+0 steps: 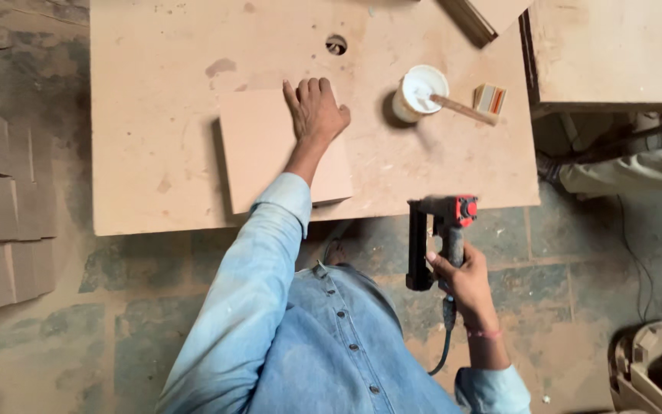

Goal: The person assembles small cardboard boxes by applying glue to the edges and using a pneumatic nail gun to secure the sides. They repeatedly apply glue, position the panels, and staple the joints to form complete boxes.

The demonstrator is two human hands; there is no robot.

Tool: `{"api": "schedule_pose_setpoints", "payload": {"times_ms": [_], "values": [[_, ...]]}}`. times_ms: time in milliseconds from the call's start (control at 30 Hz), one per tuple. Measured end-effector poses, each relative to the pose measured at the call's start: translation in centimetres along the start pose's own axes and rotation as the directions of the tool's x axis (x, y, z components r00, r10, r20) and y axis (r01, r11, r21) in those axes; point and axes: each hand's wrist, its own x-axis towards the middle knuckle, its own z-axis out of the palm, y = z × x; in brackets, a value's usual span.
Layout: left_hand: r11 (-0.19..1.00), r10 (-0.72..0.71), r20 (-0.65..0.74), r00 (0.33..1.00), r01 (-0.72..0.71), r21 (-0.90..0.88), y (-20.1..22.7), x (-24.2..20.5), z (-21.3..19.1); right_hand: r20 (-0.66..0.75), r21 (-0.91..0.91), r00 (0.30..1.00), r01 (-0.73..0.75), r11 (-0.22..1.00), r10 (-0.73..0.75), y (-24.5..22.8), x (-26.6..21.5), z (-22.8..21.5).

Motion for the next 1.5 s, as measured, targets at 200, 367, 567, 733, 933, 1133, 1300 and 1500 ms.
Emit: {"api": "schedule_pose_setpoints", "payload": {"times_ms": [200, 367, 567, 733, 933, 1133, 1300, 1500], "values": [[0.966, 0.243, 0.253, 0.936, -0.211, -0.146, 0.2, -1.0, 1.1, 0.015, 0.049, 1.0, -0.011, 0.999, 0.011, 2.6, 4.9, -4.4], [0.752, 0.655, 0.452, 0.605, -0.464, -0.469, 0.1, -6.0, -2.8, 0.157, -0.028, 0.986, 0.061, 0.998, -0.056, 1.5, 9.2, -4.9], [0.856, 0.515, 0.332, 0.791, -0.453, -0.249, -1.6, -6.6, -8.2, 0.39, -0.093, 0.914, 0.165, 0.982, -0.117, -4.2, 11.7, -2.3], [0.879, 0.46, 0.385, 0.8, -0.349, -0.325, -1.4, -6.1, -9.2, 0.546, -0.138, 0.82, 0.287, 0.948, -0.169, -8.7, 11.6, 0.6], [0.906, 0.395, 0.454, 0.799, -0.256, -0.336, -0.6, -5.9, -9.2, 0.615, -0.241, 0.777, 0.349, 0.905, -0.136, -11.3, 11.0, 2.7], [0.918, 0.363, 0.483, 0.797, -0.218, -0.331, -0.6, -5.7, -9.8, 0.644, -0.265, 0.746, 0.425, 0.865, -0.169, -11.4, 11.4, 3.9], [0.91, 0.384, 0.457, 0.802, -0.246, -0.334, -0.4, -5.7, -9.9, 0.626, -0.32, 0.768, 0.409, 0.855, -0.134, -11.4, 11.6, 4.2], [0.913, 0.38, 0.462, 0.802, -0.244, -0.326, -0.6, -6.0, -9.5, 0.64, -0.34, 0.742, 0.506, 0.793, -0.2, -11.5, 11.4, 4.4]]}}
